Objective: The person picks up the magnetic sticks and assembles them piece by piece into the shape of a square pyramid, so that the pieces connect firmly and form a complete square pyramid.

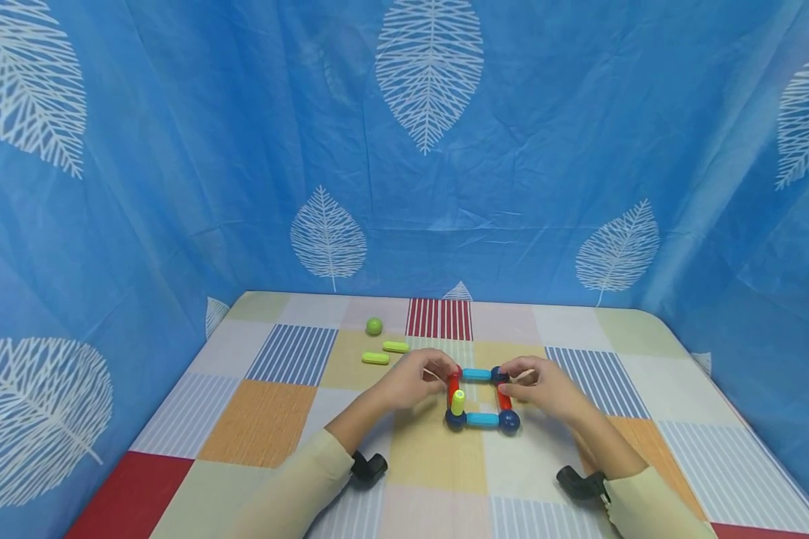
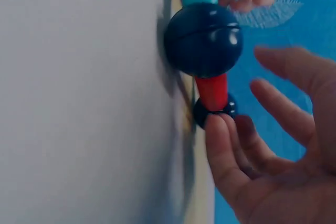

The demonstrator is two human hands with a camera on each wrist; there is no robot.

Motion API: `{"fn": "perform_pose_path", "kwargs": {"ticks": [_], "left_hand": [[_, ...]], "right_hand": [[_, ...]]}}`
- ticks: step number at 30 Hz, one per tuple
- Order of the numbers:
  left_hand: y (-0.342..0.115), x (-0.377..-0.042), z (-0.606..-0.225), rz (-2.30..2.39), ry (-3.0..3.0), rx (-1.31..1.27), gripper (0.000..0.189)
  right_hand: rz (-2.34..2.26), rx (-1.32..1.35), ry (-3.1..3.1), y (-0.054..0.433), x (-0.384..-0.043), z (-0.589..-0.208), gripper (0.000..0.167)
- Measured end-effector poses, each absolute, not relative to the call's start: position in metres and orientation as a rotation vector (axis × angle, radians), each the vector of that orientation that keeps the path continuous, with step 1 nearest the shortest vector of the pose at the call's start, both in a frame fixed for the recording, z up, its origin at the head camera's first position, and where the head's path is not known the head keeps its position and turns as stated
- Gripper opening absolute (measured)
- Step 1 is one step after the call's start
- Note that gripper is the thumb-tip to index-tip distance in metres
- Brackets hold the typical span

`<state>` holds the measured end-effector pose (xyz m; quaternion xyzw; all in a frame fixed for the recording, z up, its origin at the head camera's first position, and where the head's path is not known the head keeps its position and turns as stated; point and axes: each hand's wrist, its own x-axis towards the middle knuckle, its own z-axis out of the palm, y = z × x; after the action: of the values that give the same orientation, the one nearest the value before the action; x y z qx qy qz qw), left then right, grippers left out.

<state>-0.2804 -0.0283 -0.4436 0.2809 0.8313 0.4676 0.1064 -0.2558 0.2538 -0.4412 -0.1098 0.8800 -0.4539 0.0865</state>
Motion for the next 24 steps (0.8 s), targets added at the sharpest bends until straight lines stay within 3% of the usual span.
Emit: {"fn": "perform_pose_path", "kwargs": {"ticks": [9, 24], "left_hand": [[-0.011, -0.293, -0.448, 1.025, 2.687, 0.863, 0.036], [-0.026, -0.289, -0.447, 1.049, 2.685, 0.797, 0.028]], "right_hand": [[-1.069, -0.662, 2.673, 0.245, -0.227, -0.437, 0.029], [-1.152, -0.496, 2.681, 0.265, -0.254, -0.444, 0.033]]}}
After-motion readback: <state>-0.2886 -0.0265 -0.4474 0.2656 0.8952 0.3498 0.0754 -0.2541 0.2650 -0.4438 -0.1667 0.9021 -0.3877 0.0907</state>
